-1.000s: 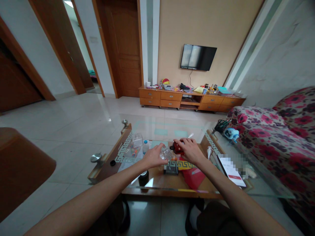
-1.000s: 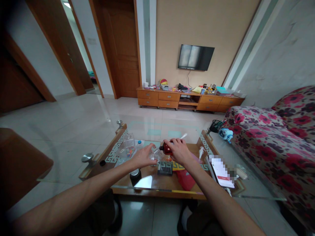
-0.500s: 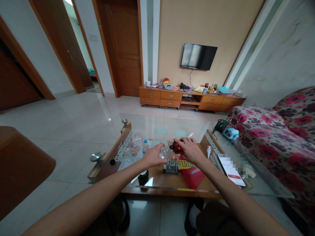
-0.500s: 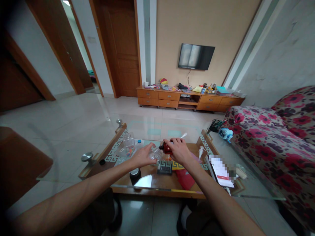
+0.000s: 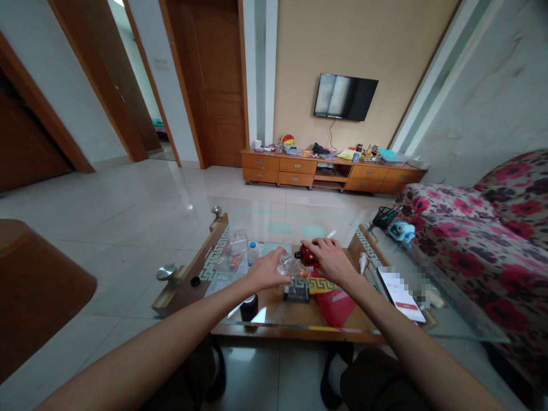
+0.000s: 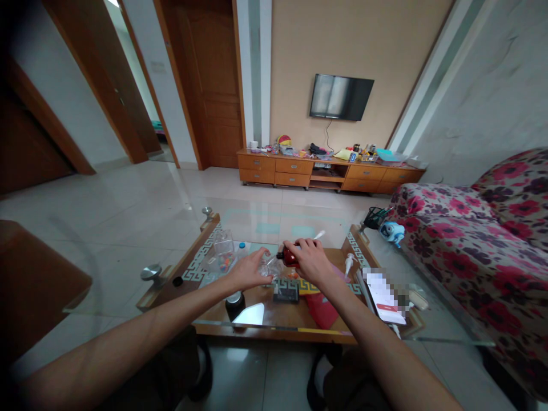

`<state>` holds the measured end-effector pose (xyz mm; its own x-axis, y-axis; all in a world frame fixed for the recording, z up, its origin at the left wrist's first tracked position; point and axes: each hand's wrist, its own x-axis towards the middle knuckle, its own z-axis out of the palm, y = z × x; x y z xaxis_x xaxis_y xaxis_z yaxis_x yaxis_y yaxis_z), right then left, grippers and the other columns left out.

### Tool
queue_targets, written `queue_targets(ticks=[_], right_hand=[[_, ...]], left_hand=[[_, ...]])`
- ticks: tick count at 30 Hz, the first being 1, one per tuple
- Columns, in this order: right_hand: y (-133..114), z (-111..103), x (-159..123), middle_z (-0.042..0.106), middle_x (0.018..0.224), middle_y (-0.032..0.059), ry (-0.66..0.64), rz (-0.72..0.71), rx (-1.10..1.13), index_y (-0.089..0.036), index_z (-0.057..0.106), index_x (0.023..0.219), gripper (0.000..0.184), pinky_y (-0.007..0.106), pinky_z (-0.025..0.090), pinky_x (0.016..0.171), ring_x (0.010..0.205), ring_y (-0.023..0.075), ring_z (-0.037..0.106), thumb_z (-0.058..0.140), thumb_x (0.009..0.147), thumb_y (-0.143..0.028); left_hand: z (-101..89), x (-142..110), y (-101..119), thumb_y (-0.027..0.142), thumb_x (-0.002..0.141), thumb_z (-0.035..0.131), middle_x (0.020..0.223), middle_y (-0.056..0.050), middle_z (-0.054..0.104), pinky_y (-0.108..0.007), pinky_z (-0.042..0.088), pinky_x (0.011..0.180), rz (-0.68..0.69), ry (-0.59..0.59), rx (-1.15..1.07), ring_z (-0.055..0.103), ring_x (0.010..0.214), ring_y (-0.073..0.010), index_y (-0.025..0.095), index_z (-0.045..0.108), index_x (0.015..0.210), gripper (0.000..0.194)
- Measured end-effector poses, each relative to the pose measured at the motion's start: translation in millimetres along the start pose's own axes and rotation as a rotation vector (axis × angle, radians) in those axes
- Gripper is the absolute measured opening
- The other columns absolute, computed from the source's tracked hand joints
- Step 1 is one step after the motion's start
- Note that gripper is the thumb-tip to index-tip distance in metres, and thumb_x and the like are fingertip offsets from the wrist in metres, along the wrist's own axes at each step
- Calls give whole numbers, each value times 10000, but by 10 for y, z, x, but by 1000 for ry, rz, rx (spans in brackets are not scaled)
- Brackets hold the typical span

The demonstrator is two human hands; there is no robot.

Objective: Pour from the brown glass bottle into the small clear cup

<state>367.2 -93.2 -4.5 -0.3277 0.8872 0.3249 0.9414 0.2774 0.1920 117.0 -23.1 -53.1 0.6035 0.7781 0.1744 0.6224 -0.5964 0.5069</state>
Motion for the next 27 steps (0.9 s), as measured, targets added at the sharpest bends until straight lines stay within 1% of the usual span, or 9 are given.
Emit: queue_targets(ticks=[7,13,21,27], right_hand=[[-1,0,-3,620,1247,107,16,-9,-7,-314,447,1513,711,428,361,984,1142,313,539,677,854,-181],[-5,3,0,616,1249,107,11,0,-13,-303,459,1500,689,428,356,989,1145,314,536,673,858,-179],[-9,-22,2,621,1239,109,4,-10,-13,-305,463,1490,701,421,352,975,1132,315,537,691,839,-182],[-17,-38,2,622,1243,114,-3,-6,-21,-304,457,1495,702,421,357,979,1133,316,538,666,842,-154]], left_hand=[[-20,-11,19,514,741,789,1247,-106,693,-344,472,798,-28,-21,21,685,1072,-324,251,511,1333,704],[-3,3,22,490,730,799,1258,-108,690,-356,480,839,-38,-28,19,676,1102,-331,249,514,1336,712],[31,8,-28,531,736,788,1255,-115,694,-361,488,833,-11,-6,23,686,1078,-334,248,505,1346,729],[40,10,-40,520,740,786,1260,-111,689,-365,499,845,1,-5,21,688,1082,-324,255,505,1347,720]])
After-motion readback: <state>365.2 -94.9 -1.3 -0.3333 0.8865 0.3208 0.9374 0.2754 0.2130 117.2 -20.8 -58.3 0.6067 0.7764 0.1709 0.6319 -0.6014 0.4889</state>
